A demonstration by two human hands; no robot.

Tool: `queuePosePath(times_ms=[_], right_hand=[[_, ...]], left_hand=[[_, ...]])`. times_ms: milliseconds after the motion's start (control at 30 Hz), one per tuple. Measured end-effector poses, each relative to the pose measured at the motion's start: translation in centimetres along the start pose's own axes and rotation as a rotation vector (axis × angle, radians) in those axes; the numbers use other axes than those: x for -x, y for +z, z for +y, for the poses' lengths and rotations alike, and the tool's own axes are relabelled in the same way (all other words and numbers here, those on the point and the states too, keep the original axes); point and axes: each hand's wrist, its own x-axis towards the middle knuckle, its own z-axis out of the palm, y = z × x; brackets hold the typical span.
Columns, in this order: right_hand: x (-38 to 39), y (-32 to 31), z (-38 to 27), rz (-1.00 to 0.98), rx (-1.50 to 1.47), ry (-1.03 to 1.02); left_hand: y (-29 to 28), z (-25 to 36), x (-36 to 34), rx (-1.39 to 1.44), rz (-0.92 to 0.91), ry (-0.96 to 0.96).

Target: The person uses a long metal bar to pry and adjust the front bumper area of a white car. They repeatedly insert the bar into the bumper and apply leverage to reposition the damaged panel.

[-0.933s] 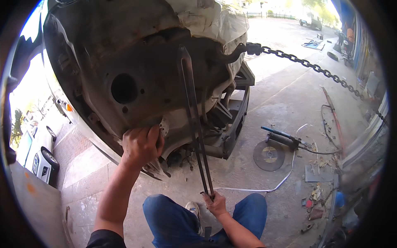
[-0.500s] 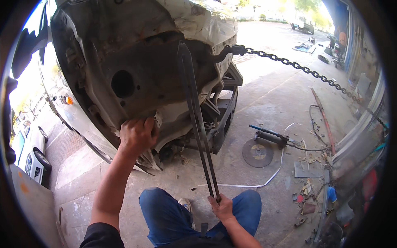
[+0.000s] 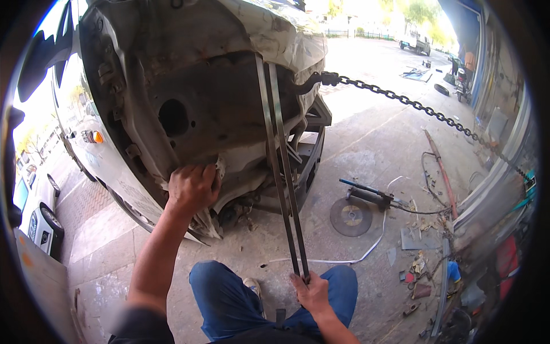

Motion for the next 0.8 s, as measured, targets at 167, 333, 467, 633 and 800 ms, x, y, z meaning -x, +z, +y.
queuePosePath(times_ms=[167,333,467,633,800], right_hand=[[1.1,-0.2,-3.1,-0.063,-0.086,0.101],[2.4,0.8,-4.6,-0.154,-0.212,0.172],[2.4,1.5,-4.8,-0.164,-0.259,0.132],[1.7,2.2,-3.9,-0.168,-0.265,0.146],[-0.1,3.5,-2.6,-0.128,-0.215,0.070]], left_hand=[[0.1,0.0,-0.1,-0.001,-0.003,0.011],[0.2,0.0,-0.2,-0.009,0.002,0.017],[0.3,-0.1,-0.3,-0.005,0.024,0.026],[0.3,0.0,-0.1,-0.013,-0.019,0.019],[0.3,0.0,0.0,-0.023,-0.022,0.009]])
